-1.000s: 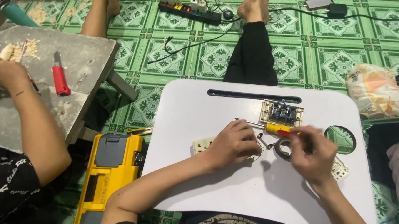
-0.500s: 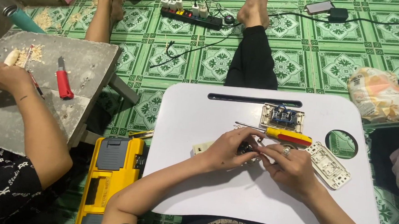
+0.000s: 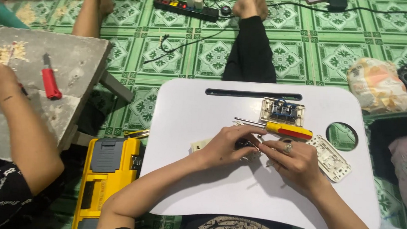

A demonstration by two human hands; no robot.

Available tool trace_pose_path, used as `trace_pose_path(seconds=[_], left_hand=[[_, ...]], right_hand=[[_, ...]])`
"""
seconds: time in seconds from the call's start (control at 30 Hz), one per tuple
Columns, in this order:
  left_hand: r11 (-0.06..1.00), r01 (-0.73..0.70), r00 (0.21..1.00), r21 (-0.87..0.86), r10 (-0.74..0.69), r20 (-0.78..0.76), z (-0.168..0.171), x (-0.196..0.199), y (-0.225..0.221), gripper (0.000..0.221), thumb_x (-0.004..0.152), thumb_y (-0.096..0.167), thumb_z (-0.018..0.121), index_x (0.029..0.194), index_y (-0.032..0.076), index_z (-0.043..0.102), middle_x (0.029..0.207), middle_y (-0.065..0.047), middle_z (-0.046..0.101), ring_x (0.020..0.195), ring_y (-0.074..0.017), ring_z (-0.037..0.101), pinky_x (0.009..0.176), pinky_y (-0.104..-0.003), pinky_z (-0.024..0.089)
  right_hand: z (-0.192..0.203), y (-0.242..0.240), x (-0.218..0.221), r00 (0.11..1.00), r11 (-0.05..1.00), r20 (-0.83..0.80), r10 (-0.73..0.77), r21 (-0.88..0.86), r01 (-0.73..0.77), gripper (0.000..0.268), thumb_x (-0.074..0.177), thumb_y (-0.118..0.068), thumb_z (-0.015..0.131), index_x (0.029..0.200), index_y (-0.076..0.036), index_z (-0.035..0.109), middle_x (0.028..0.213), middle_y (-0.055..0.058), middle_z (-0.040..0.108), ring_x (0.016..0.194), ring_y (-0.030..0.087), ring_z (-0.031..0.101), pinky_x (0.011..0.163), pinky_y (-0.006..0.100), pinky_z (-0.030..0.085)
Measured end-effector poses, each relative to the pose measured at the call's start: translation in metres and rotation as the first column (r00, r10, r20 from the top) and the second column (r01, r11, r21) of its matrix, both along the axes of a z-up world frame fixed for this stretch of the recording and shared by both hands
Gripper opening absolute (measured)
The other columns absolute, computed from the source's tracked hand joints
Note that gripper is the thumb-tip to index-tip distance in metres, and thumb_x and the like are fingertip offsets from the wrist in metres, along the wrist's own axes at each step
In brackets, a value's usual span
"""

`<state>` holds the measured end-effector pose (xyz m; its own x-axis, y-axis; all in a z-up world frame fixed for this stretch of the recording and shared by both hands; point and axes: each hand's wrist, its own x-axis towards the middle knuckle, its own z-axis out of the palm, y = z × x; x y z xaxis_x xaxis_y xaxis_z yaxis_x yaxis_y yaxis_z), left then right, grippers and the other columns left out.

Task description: A person is wiring and assembling an electrical switch plate and outlet module on a small table.

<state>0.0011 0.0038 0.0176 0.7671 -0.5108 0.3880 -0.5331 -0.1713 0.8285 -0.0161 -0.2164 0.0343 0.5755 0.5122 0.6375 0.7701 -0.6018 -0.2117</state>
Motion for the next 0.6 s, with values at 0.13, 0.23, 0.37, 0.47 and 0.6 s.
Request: trace_pose_path(seconds=[0.13, 0.23, 0.37, 0.47, 0.6], left_hand=[[1.0, -0.017, 0.999, -0.023, 0.018, 0.047, -0.008, 0.004, -0.003, 0.049, 0.09, 0.016, 0.076, 0.136, 0.012, 0.058, 0.096, -0.006, 0.078, 0.093, -0.0258, 0.075, 0.092, -0.041, 0.059], [0.999, -0.027, 0.999, -0.02, 0.028, 0.029, -0.011, 0.004, -0.004, 0.052, 0.09, 0.017, 0.076, 0.137, 0.01, 0.056, 0.101, -0.009, 0.078, 0.095, -0.0274, 0.075, 0.092, -0.043, 0.059], [0.997, -0.07, 0.998, 0.044, 0.07, 0.011, -0.035, 0.009, -0.003, 0.056, 0.091, 0.021, 0.076, 0.141, 0.011, 0.052, 0.109, -0.006, 0.077, 0.101, -0.0248, 0.075, 0.094, -0.042, 0.06], [0.999, -0.039, 0.997, 0.013, 0.04, -0.063, -0.021, 0.007, 0.0, 0.06, 0.094, 0.019, 0.075, 0.146, 0.012, 0.046, 0.11, -0.008, 0.076, 0.103, -0.0271, 0.075, 0.095, -0.041, 0.059], [0.997, 0.034, 0.988, 0.065, -0.024, -0.155, 0.001, 0.005, 0.006, 0.059, 0.096, 0.009, 0.071, 0.145, 0.014, 0.037, 0.114, -0.008, 0.071, 0.107, -0.0203, 0.072, 0.103, -0.032, 0.058]], right_hand=[[-0.009, -0.007, 0.003, 0.996, 0.998, -0.082, -0.029, 0.06, 0.034, 0.005, 0.09, -0.013, 0.074, 0.09, -0.015, 0.079, 0.083, 0.0, 0.078, 0.057, 0.023, 0.069, 0.052, 0.031, 0.054], [-0.035, -0.018, 0.007, 0.993, 0.996, -0.09, -0.075, 0.049, 0.08, 0.004, 0.09, -0.012, 0.077, 0.09, -0.015, 0.079, 0.084, 0.002, 0.078, 0.06, 0.025, 0.069, 0.055, 0.033, 0.055], [-0.029, -0.03, 0.011, 0.983, 0.982, -0.037, -0.182, -0.056, 0.179, 0.012, 0.086, -0.01, 0.085, 0.095, -0.014, 0.078, 0.089, 0.003, 0.078, 0.063, 0.026, 0.069, 0.06, 0.034, 0.056], [-0.039, -0.05, 0.021, 0.973, 0.974, -0.058, -0.223, -0.043, 0.221, 0.015, 0.088, -0.001, 0.084, 0.096, -0.012, 0.079, 0.088, 0.004, 0.076, 0.065, 0.028, 0.068, 0.061, 0.034, 0.054], [-0.014, -0.059, 0.017, 0.962, 0.957, -0.01, -0.271, -0.111, 0.269, 0.004, 0.101, -0.002, 0.081, 0.106, -0.002, 0.081, 0.101, 0.009, 0.082, 0.077, 0.02, 0.072, 0.057, 0.031, 0.043]])
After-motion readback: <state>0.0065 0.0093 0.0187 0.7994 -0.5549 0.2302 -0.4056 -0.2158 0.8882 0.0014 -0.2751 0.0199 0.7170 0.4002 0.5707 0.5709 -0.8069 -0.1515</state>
